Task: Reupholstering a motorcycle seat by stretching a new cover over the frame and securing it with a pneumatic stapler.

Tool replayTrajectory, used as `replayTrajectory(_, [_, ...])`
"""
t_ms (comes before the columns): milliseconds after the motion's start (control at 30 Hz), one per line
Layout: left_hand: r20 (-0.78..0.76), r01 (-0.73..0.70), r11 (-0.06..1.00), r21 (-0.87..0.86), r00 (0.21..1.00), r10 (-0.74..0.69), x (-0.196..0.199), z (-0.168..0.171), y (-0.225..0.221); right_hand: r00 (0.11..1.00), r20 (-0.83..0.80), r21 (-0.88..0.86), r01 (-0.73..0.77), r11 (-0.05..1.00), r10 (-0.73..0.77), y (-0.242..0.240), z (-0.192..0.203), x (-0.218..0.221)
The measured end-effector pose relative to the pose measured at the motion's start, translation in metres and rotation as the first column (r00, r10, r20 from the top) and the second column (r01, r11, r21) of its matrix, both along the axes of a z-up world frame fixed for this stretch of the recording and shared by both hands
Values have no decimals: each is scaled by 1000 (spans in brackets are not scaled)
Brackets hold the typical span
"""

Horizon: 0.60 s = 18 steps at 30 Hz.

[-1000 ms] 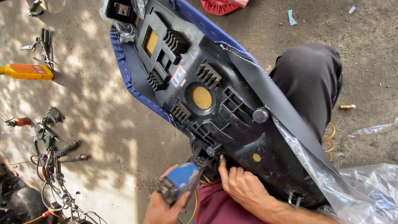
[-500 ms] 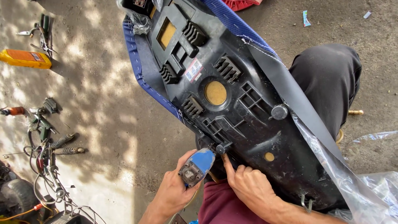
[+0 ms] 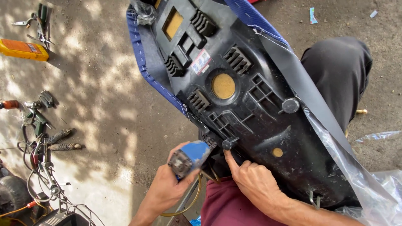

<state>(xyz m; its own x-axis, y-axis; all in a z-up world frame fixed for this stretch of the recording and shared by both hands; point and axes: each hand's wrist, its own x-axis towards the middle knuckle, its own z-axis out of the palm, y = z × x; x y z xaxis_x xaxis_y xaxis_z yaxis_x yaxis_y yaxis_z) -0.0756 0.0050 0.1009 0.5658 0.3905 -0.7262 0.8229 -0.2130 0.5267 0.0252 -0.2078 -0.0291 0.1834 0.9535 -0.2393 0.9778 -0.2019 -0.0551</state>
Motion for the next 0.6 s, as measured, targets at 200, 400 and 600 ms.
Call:
replayTrajectory(200, [-86,125,992,-10,988,-126,15,5,2,999,-12,-139,-33,990,32,3,-4,-8])
replayTrajectory(400, [-57,311,950,30,949,-309,23,-6,10,995,63,-207,-58,977,72,12,-2,-11])
replayTrajectory(600, [-82,389,920,51,919,-384,29,-17,5,986,89,-213,-118,970,139,3,-17,-17])
